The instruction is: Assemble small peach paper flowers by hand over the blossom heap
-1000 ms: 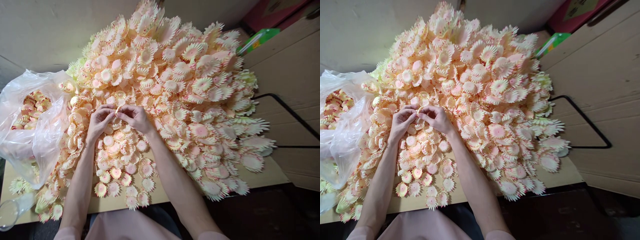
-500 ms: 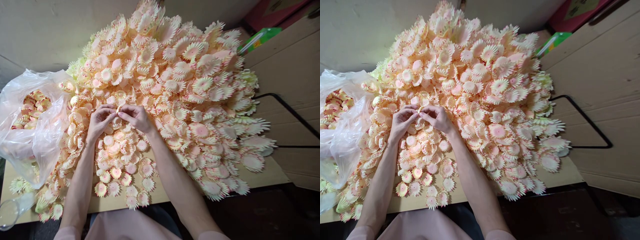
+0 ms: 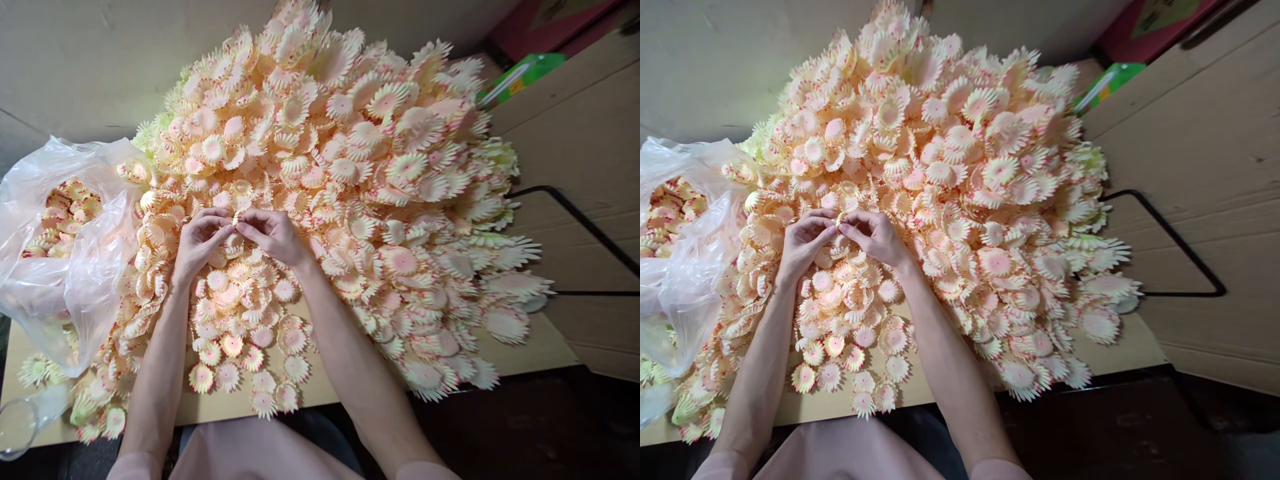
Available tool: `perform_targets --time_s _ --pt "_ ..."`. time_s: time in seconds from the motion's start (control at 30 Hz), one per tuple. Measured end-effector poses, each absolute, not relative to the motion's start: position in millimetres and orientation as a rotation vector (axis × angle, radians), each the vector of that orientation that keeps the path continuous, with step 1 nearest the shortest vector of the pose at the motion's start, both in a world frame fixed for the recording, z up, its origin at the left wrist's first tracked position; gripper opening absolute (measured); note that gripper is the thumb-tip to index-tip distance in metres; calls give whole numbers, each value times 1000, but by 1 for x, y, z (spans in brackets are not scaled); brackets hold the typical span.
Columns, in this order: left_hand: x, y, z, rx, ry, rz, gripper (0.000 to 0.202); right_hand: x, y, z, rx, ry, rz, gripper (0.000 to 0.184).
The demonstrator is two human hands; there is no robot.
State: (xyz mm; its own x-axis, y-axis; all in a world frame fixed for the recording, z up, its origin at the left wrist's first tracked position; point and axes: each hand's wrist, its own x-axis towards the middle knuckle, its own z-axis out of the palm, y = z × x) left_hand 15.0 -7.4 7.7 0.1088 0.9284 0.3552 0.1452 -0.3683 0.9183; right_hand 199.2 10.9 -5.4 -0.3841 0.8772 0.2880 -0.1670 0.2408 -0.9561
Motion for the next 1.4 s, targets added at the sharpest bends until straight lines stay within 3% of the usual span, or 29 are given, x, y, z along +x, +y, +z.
perform_targets --time_s 0.73,0.97,1.17,1.4 --pt "16 -7 6 1621 1021 1336 13 200 11 -6 -686 -1564 1364 35" --pt "17 -7 8 1587 1034 1350 15 199 14 -9 -703 -1599 1379 41" --pt "15 -6 6 1414 1039 1316 22 200 15 -7 -761 -1614 1170 44" --pt "13 -2 -1 1165 1042 1382 27 198 24 -19 -761 -1369 1285 50"
